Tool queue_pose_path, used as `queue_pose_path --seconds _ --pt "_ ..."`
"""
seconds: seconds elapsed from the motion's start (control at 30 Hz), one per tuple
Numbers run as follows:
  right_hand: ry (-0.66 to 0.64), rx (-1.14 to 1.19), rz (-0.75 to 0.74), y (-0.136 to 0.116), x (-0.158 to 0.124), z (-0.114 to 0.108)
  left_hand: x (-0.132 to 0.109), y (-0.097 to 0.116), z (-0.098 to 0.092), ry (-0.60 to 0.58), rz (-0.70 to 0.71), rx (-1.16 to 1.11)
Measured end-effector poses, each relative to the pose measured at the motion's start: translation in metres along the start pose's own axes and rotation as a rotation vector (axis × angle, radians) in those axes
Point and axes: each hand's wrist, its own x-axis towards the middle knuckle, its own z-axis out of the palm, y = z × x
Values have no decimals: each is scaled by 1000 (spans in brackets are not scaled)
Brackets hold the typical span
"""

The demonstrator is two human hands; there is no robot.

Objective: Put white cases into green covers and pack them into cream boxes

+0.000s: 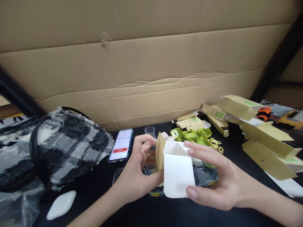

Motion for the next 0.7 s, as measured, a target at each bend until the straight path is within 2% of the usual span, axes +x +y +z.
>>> queue_pose_path --seconds 0.13,0.27,0.33,0.43,0.53,0.6,0.7 --pt "-121 4 -10 3 -3 6 0 2 -3 -57 -53 73" --pt "-90 -25 -17 2 -2 6 1 3 -7 -58 -65 -23" --pt "-60 -99 -102 2 2 3 1 1 -8 -83 -88 -173" --pt "-106 -293 -330 4 7 -3 1 0 -8 -119 -146 -330" --pt "-200 -380 -427 8 8 -9 0 2 -5 -97 -178 -259" --pt "-218 -303 -405 10 7 -13 0 4 -3 -62 -197 -211" --pt "-37 -87 -258 9 9 -19 1 9 -2 52 -164 -168"
